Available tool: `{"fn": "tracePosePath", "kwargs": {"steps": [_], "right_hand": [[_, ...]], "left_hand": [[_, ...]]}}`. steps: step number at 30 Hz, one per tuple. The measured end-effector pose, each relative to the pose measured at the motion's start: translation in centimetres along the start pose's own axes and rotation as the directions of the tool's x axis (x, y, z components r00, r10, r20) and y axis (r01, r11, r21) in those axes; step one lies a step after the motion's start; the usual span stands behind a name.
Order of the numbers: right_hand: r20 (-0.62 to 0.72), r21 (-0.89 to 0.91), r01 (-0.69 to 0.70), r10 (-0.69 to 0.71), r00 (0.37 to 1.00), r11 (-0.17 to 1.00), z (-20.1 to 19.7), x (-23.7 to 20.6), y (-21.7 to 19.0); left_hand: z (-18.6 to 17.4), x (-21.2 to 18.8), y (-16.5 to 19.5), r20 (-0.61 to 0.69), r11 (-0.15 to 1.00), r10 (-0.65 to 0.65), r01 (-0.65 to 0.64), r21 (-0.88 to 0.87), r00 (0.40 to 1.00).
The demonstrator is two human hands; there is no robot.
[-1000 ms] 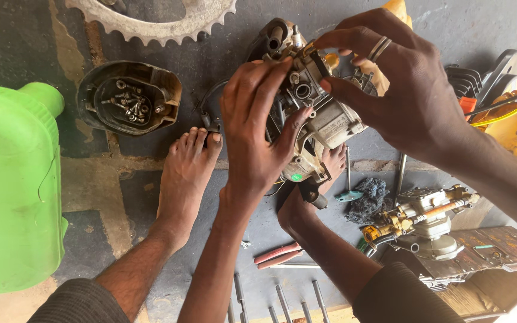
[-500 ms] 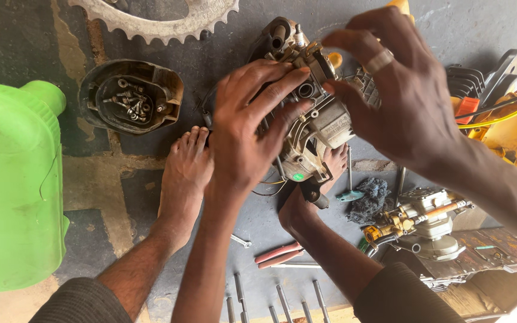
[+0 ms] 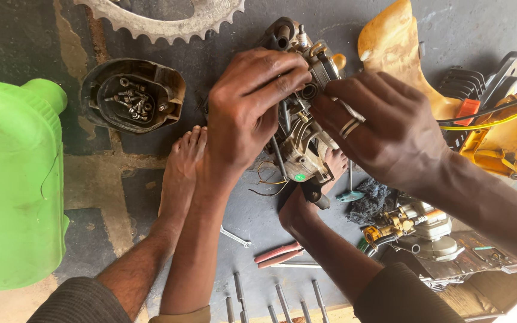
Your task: The person sits on the floor and disassembles a small engine block using a screwdriver and wrench. They remove the top cover, extract internal components, and place them into a green container while handling various tools and engine parts.
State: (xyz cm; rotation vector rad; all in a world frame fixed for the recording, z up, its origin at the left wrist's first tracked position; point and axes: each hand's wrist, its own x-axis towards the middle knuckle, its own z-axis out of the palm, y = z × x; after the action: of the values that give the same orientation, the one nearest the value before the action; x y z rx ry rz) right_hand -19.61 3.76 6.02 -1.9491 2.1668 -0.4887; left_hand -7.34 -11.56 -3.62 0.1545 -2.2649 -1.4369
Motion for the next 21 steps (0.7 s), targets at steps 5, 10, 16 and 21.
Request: {"fn": "tracePosePath", "kwargs": {"steps": [5,10,16,21], "right_hand": [[-0.008,-0.037,0.004,-0.004,1.0,0.999,0.3,-0.3,0.0],[0.041,-0.056,0.03,-0.028,0.999,0.998,1.0,-0.8,0.2],[0.054,-0.076,0.081,-0.077,0.996,0.994,1.1,-1.0,0.7],[-0.001,-0.121,0.148,-0.149,0.989,0.982,1.1,-0.7,0.7]], "left_hand": [[0.2,-0.9,0.4,-0.028,0.998,-0.026,0.024,-0.055,0.999],[1.2,-0.9,0.6,-0.11,0.989,-0.093,0.078,-0.128,0.99],[1.0,-1.4,0.6,-0.087,0.983,-0.128,0.115,-0.141,0.988],[1.6,-1.6,0.3,-0.071,0.983,-0.137,0.127,-0.133,0.988]]}}
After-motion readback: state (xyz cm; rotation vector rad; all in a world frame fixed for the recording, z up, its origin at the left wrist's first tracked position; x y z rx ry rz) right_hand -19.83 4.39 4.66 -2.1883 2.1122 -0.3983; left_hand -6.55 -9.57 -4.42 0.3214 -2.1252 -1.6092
